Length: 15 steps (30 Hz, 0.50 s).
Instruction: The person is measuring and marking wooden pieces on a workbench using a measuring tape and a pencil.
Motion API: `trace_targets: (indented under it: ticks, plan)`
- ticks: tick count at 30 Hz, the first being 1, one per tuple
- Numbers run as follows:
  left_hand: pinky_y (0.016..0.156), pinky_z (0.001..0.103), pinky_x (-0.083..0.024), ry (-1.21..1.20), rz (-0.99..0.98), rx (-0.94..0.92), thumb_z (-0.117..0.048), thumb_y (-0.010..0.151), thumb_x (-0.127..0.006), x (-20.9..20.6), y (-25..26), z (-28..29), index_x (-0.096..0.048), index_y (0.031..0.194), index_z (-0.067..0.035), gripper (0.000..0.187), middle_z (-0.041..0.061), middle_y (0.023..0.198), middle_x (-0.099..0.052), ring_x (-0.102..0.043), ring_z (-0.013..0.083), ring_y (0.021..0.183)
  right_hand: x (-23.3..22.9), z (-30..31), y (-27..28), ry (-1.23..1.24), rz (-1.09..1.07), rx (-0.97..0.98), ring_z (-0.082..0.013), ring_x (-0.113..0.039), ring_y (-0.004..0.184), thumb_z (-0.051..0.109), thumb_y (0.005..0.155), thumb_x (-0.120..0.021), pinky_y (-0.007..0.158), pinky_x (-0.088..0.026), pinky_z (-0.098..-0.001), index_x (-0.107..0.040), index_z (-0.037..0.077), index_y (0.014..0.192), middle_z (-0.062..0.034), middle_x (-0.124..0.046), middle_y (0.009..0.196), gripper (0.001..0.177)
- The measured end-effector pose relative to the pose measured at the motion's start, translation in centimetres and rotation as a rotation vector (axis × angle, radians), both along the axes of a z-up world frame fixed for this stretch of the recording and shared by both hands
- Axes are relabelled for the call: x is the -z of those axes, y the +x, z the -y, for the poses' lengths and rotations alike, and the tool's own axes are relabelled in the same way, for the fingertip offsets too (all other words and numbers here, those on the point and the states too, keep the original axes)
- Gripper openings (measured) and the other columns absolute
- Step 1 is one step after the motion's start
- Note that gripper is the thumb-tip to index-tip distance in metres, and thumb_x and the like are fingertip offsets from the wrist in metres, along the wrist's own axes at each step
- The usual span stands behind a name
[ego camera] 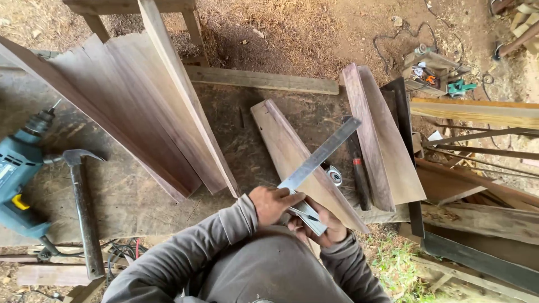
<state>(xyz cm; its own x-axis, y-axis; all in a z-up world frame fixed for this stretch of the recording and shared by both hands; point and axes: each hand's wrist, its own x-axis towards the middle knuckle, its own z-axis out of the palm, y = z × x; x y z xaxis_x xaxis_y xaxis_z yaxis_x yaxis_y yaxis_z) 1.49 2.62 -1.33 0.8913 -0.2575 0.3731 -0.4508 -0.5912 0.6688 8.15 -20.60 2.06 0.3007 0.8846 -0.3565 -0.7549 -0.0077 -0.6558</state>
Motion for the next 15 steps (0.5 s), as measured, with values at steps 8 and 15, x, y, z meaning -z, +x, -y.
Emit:
trace_targets:
  ticks: [8,15]
  plan:
    - [0.051,0.032,-0.06,-0.542,-0.269,-0.145,-0.013,0.09,-0.064,-2.0,1.2,-5.4,-0.052,0.142,-0.006,0.055,0.017,0.1,-0.073,-0.077,0.0234,0.073,0.0,-4.1,2.6,-0.277,0.434,-0.099,-0.0141,-0.066,0.072,0.02,0.095,-0.064,0.058,-0.055,-0.0268,-0.033,0.002,0.157,-0.0155,-0.07,0.117,0.071]
    - [0.069,0.039,-0.057,-0.473,-0.312,-0.524,-0.037,0.085,-0.084,-3.4,4.0,-7.1,-0.061,0.128,-0.005,0.058,0.019,0.093,-0.072,-0.072,0.0298,0.079,1.2,-8.5,2.4,-0.478,1.321,0.017,-0.0249,-0.071,0.086,0.005,0.09,-0.066,0.074,-0.058,-0.0353,-0.047,-0.001,0.146,-0.0153,-0.074,0.109,0.06]
